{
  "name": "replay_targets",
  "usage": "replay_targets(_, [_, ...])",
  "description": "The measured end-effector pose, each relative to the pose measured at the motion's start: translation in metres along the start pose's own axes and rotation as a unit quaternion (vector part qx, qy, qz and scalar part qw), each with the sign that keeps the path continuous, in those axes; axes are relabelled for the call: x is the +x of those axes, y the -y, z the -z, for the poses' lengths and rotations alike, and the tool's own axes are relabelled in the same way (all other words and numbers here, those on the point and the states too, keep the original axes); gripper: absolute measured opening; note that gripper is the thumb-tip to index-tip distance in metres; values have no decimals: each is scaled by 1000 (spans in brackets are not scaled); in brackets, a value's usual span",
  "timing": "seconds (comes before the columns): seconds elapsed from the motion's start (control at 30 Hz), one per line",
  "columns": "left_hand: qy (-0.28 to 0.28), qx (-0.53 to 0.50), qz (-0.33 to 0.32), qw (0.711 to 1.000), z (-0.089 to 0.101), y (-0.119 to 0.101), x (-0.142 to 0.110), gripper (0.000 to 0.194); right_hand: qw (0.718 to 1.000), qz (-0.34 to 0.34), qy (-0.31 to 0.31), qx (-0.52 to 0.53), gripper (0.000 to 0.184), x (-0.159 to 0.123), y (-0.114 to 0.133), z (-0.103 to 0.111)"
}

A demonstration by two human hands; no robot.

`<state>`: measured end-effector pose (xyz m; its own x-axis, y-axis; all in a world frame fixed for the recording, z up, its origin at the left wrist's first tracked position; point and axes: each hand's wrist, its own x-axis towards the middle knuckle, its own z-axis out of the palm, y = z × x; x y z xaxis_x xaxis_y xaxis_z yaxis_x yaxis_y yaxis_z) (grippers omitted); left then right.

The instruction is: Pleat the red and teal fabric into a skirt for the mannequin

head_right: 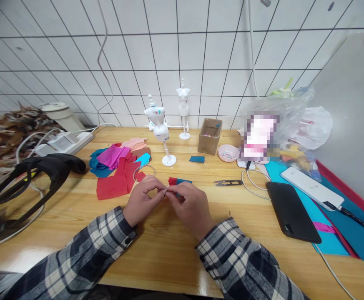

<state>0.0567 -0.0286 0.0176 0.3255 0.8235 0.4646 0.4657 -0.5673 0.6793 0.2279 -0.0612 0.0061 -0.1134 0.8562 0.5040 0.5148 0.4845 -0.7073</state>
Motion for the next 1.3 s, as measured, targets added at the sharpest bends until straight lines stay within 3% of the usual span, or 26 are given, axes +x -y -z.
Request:
replay_targets(0.43, [9, 18, -21, 1000, -3, -3, -3, 15, 999, -27, -8, -29, 11, 1, 1, -1])
replay_targets(0.67, [23, -23, -10, 999, -1, -5, -1, 13, 987, -139, 1, 75, 9, 6, 4, 1])
replay_targets(0.77, [55, -79, -9, 995, 3, -5, -2, 8, 954, -234, 30, 186, 10, 10, 1, 1])
replay_targets(0.87, [79, -122, -15, 989, 6, -6, -3, 8, 900, -316, 35, 298, 12, 12, -3, 2])
replay_targets(0.97, [89, -156, -18, 984, 8, -7, -4, 8, 831, -372, 10, 413, 20, 14, -7, 8])
replay_targets(1.07, [85, -160, -29, 983, 11, -7, -4, 7, 779, -370, -50, 504, 25, 20, -13, 24])
replay_targets(1.17, [69, -152, -41, 985, 13, -3, -3, 8, 792, -319, -119, 508, 22, 39, -21, 48])
replay_targets(1.3, [40, -155, -32, 987, 15, 5, -2, 9, 862, -239, -174, 412, 23, 86, -37, 76])
